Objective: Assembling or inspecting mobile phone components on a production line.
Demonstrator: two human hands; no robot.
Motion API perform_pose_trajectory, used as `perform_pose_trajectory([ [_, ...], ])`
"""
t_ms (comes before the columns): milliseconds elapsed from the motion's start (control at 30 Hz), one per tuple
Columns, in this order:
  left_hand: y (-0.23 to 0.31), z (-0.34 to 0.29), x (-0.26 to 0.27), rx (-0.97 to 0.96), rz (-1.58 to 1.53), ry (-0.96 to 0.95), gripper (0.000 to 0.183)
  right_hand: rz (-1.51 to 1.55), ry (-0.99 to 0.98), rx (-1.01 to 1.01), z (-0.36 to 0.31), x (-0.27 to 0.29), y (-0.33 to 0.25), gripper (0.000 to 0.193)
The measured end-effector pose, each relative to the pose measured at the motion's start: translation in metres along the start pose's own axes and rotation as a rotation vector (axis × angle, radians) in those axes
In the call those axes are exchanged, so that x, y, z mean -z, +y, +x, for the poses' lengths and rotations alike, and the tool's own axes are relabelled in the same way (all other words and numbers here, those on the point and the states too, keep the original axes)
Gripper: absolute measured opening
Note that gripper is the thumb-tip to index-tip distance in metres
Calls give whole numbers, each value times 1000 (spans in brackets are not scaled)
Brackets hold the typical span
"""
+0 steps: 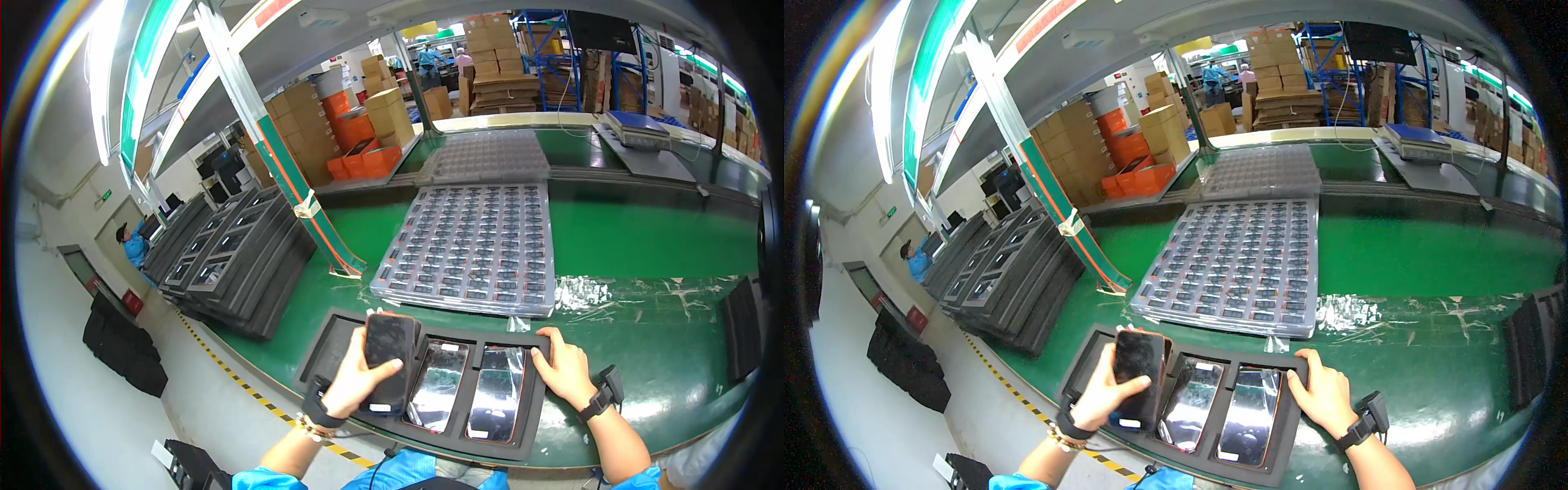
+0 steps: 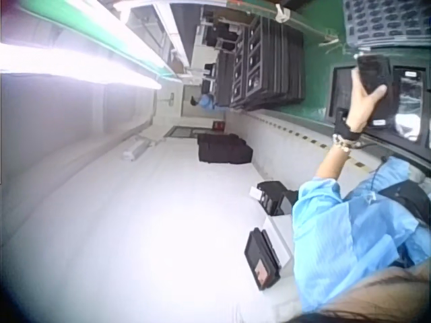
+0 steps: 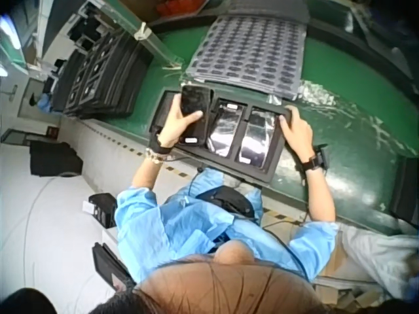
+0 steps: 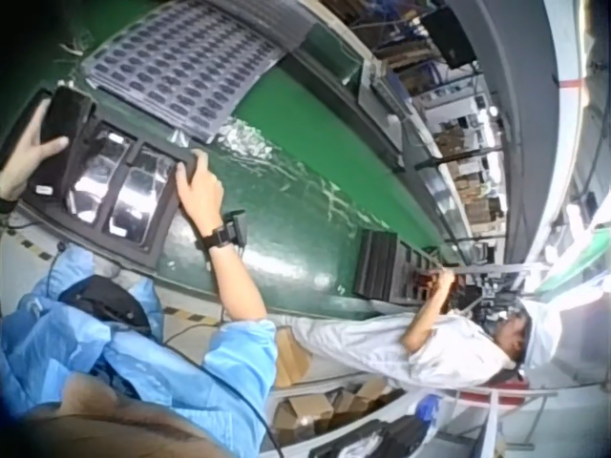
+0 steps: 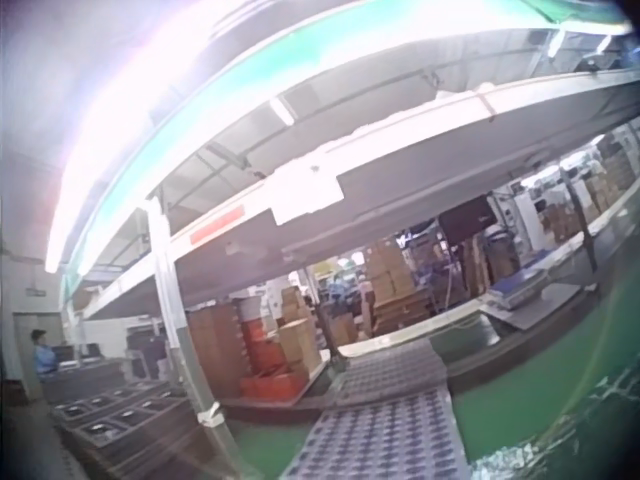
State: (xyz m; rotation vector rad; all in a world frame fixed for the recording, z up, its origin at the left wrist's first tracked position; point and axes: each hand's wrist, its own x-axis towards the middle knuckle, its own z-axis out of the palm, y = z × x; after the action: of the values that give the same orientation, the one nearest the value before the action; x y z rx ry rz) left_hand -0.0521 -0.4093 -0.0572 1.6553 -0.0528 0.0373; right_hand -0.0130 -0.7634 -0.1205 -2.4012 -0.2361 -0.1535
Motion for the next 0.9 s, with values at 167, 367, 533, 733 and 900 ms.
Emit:
perform_pose_trajectory([
  [167,85,16,15,-155,799,-446,59,-10,27,-10,-2,2,4,34],
  [367,89,38,-42,-585,1405,-1314,20,-19,33,7,-3,1,5,35],
  [533,-22,69,-71,-1058,1383,-1357,7,-3,-3,13,-5,3,2,36],
  [733,-31,80,-90,-979,1418,-1338,16,2,81,93,-3,-7,16,37],
  [900,-8,78,-80,-1076,1537,-1444,17,-5,46,77,-4,0,13,38],
])
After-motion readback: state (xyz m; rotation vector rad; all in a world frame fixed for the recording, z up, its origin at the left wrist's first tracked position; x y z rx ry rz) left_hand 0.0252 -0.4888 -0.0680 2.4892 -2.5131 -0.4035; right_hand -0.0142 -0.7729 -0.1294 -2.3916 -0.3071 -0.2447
